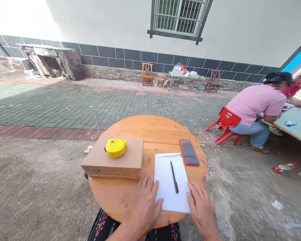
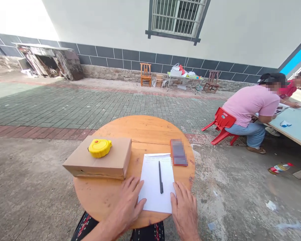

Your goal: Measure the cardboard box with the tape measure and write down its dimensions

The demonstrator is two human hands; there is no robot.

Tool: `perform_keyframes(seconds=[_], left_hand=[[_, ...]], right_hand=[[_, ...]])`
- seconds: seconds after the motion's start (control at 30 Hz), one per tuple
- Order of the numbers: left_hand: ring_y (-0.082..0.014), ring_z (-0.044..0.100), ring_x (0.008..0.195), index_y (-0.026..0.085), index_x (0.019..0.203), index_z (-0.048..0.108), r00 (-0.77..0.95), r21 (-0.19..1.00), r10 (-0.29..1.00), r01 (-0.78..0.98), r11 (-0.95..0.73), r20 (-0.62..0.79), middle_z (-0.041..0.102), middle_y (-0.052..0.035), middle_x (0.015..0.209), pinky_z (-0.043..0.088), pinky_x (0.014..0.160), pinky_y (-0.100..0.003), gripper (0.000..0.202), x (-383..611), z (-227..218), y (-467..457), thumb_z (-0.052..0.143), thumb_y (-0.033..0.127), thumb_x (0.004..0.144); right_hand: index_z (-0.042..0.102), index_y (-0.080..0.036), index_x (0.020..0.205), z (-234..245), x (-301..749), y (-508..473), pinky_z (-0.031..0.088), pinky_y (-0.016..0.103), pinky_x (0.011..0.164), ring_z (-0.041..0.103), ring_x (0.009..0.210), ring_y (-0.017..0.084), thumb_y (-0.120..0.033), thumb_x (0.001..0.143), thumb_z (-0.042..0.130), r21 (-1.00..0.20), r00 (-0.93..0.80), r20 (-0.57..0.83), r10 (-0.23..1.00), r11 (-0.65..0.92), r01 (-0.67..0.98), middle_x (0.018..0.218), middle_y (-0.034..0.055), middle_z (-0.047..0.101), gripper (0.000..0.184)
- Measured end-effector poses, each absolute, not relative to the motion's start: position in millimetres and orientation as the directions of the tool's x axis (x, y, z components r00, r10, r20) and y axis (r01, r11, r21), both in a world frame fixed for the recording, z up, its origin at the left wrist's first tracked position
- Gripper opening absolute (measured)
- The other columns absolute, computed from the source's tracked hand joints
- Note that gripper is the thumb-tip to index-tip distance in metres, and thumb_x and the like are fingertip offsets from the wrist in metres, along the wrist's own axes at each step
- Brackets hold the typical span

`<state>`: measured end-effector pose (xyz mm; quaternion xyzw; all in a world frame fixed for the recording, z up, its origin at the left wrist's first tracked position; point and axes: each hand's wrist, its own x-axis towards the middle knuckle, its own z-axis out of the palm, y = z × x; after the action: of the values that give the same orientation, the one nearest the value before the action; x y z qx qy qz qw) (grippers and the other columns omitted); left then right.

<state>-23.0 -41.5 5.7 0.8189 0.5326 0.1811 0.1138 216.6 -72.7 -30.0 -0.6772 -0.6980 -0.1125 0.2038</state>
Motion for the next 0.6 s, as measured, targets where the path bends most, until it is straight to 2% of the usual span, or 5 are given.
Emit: perform_keyframes(seconds=[0.17,0.33,0.47,0.53,0.6], left_hand=[[-0.0347,0.044,0.133,0.018,0.132,0.058,0.316,0.414,0.930,0.833,-0.366,0.186,0.052,-0.0154,0.142,0.032,0.113,-0.054,0.055,-12.8,-10.6,-55.2,0.060,0.043,0.084],[-0.0334,0.043,0.135,0.019,0.137,0.053,0.344,0.417,0.904,0.804,-0.423,0.254,0.050,-0.0130,0.144,0.034,0.113,-0.053,0.056,-15.9,-20.5,-63.4,0.059,0.040,0.085],[-0.0308,0.043,0.136,0.021,0.141,0.048,0.352,0.310,0.797,0.785,-0.537,0.491,0.047,-0.0117,0.147,0.044,0.106,-0.047,0.056,-59.5,-46.1,-98.1,0.058,0.034,0.087],[-0.0301,0.045,0.134,0.023,0.136,0.053,0.270,0.274,0.763,0.821,-0.501,0.587,0.051,-0.0122,0.144,0.045,0.105,-0.045,0.049,-92.0,-62.1,-125.4,0.058,0.030,0.088],[-0.0293,0.051,0.130,0.027,0.131,0.058,0.171,0.278,0.791,0.875,-0.396,0.588,0.057,-0.0126,0.137,0.045,0.104,-0.045,0.043,-123.6,-74.7,-156.1,0.057,0.024,0.088]], right_hand=[[0.064,-0.014,0.122,-32.5,207.5,-70.7,0.041,0.049,0.100,0.054,0.125,0.031,-0.036,0.099,0.035,-0.214,0.080,0.385,0.919,0.005,0.977,0.127,0.0113,0.067,0.043],[0.060,-0.014,0.127,-29.7,212.0,-63.7,0.041,0.049,0.103,0.052,0.128,0.029,-0.039,0.099,0.030,-0.377,0.095,0.334,0.938,0.041,0.925,0.132,0.0118,0.064,0.048],[0.060,-0.016,0.126,-33.8,228.0,-91.3,0.042,0.055,0.101,0.052,0.127,0.035,-0.047,0.097,0.035,-0.472,0.182,0.459,0.869,0.065,0.879,0.131,0.0138,0.063,0.049],[0.065,-0.017,0.118,-37.8,228.5,-114.0,0.046,0.056,0.096,0.060,0.117,0.037,-0.047,0.094,0.042,-0.493,0.201,0.533,0.822,0.109,0.863,0.124,0.0153,0.067,0.045],[0.070,-0.022,0.111,-42.0,217.0,-136.8,0.049,0.054,0.091,0.064,0.110,0.038,-0.044,0.094,0.043,-0.519,0.186,0.567,0.802,0.173,0.837,0.119,0.0136,0.069,0.039]])
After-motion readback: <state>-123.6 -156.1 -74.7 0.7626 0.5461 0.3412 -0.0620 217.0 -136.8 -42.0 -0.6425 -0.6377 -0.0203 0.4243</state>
